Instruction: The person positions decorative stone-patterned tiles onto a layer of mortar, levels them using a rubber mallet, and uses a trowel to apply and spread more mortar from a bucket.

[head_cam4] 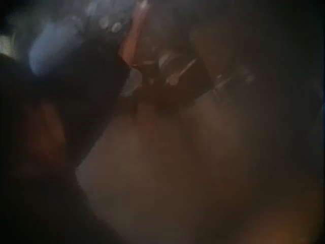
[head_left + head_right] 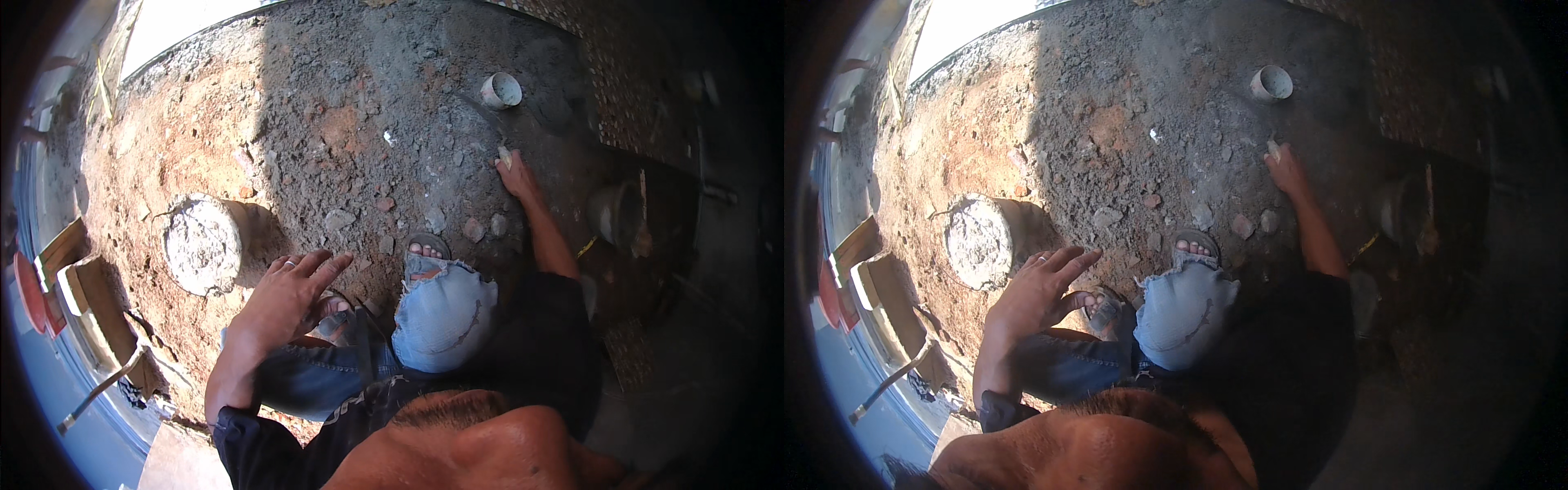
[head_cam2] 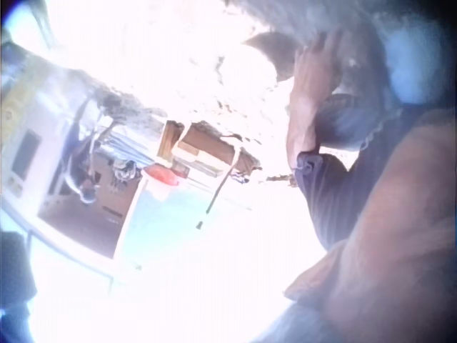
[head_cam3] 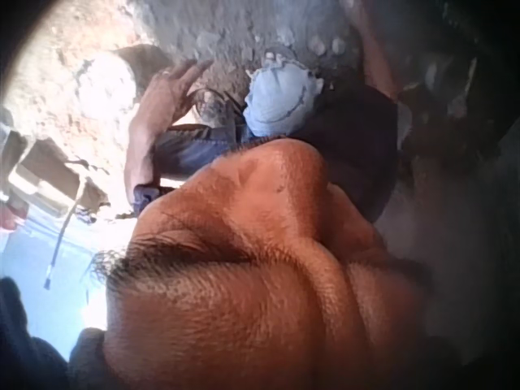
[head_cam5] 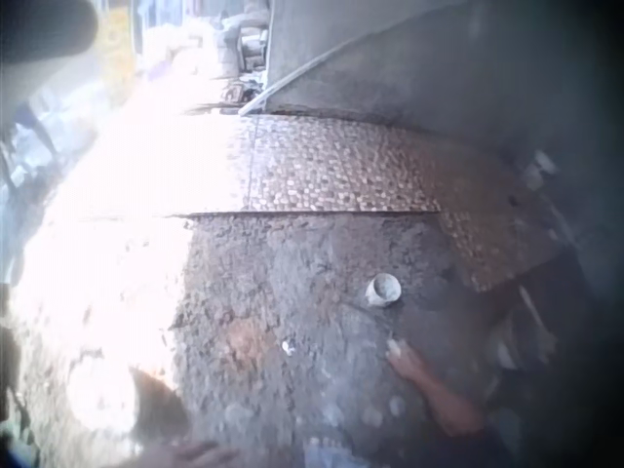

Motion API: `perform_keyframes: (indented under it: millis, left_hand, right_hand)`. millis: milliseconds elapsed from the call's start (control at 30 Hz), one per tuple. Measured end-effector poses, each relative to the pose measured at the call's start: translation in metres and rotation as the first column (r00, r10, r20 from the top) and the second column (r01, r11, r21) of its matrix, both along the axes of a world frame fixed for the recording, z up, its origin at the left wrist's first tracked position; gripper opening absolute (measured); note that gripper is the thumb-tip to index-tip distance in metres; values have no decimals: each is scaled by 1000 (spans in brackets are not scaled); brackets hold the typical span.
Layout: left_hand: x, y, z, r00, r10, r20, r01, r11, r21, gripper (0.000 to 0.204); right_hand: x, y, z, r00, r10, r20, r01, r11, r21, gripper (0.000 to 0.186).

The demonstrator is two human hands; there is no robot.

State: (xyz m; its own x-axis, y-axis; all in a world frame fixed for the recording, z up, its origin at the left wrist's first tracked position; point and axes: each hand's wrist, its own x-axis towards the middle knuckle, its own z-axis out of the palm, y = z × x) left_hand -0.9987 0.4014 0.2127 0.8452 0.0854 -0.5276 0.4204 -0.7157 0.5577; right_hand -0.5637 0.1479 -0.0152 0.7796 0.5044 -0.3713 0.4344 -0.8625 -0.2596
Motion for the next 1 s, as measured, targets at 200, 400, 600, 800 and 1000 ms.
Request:
perform_keyframes:
  millis: [200, 400, 600, 800, 1000]
  left_hand:
    - [7, -1, -5, 1000, -27, 15, 27, 1000, 1, 59]
    - [11, 1, -2, 1000, 1, -9, -1, 1000, -23, 58]
    - [13, 0, 3, 1000, 17, -8, -17, 1000, -22, 58]
    - [9, 2, 1, 999, 14, -33, -14, 1000, -16, 59]
    - [6, 6, 2, 1000, 11, 10, -11, 999, -43, 59]
  right_hand:
    - [-70, 58, 18, 862, -145, -485, 380, 819, 430, 53]
    - [-73, 147, 38, 904, -35, -426, 331, 688, 646, 52]
    - [-17, 143, -25, 974, -227, -15, 200, 825, 529, 52]
    - [-62, 163, 8, 977, -204, -61, 211, 879, 428, 60]
    - [-37, 183, -5, 865, -360, -349, 485, 778, 400, 58]
